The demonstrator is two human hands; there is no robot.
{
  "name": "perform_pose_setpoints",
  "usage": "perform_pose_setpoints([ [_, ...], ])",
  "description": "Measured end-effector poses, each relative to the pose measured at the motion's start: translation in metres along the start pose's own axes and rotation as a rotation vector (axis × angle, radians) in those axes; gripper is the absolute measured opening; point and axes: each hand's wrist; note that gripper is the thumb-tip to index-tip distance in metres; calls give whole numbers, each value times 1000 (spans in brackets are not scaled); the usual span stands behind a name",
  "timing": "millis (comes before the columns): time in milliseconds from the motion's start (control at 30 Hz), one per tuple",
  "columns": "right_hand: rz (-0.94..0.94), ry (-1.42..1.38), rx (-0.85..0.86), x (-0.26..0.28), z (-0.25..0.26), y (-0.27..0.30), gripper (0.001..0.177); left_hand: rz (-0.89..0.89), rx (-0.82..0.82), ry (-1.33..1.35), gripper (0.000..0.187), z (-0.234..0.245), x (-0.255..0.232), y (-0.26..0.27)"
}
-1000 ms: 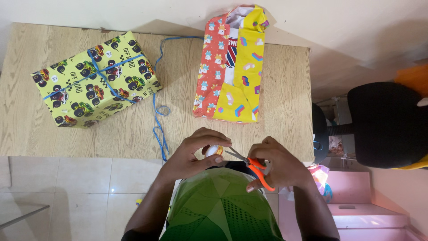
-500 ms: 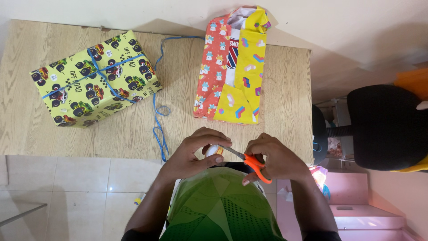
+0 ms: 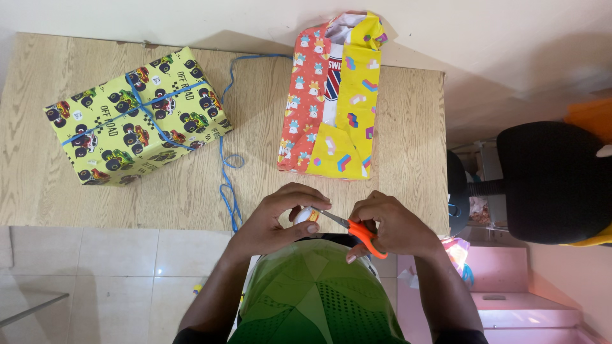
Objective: The person wraps a rectangular gift box with red and yellow patterned paper on a wooden table. They fold the paper edges, cut tape with scissors, and apply tape to secure the folds. A second already-wrapped gift with a blue ribbon is visible nearby.
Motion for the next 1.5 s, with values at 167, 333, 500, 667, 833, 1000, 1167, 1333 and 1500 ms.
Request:
perform_pose_setpoints([
  [167, 8, 0, -44, -4, -4, 1, 49, 2, 24, 39, 43, 3, -5, 0],
  [333, -1, 29, 14, -8, -2, 4, 53, 32, 59, 51, 45, 5, -8, -2],
  [500, -128, 155, 171, -25, -1, 15, 68, 55, 1, -80, 50, 15, -6, 14],
  [667, -689, 53, 68, -88, -14, 30, 83, -31, -36, -612, 51, 12, 40, 39],
  [833, -815, 181, -196, -194, -37, 25, 79, 177, -6, -734, 60, -7, 124, 58],
  [1000, -796, 256, -386, -272, -66, 8, 73, 230, 28, -948, 64, -22, 188, 64],
  [1167, -768, 289, -490, -289, -84, -4, 64, 159, 44, -1071, 64, -25, 206, 67],
  [1333, -774, 283, -507, -286, -99, -5, 58, 129, -41, -1026, 63, -24, 201, 73],
  [1500, -757, 261, -524, -280, -100, -4, 60, 116, -241, -838, 55, -19, 186, 76],
])
Point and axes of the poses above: each hand's wrist, its own y-axis away from the middle knuckle, its own z-axis out of the back of the hand, x = y × z, and after that the axes turned 8 degrees about -z, right-handed
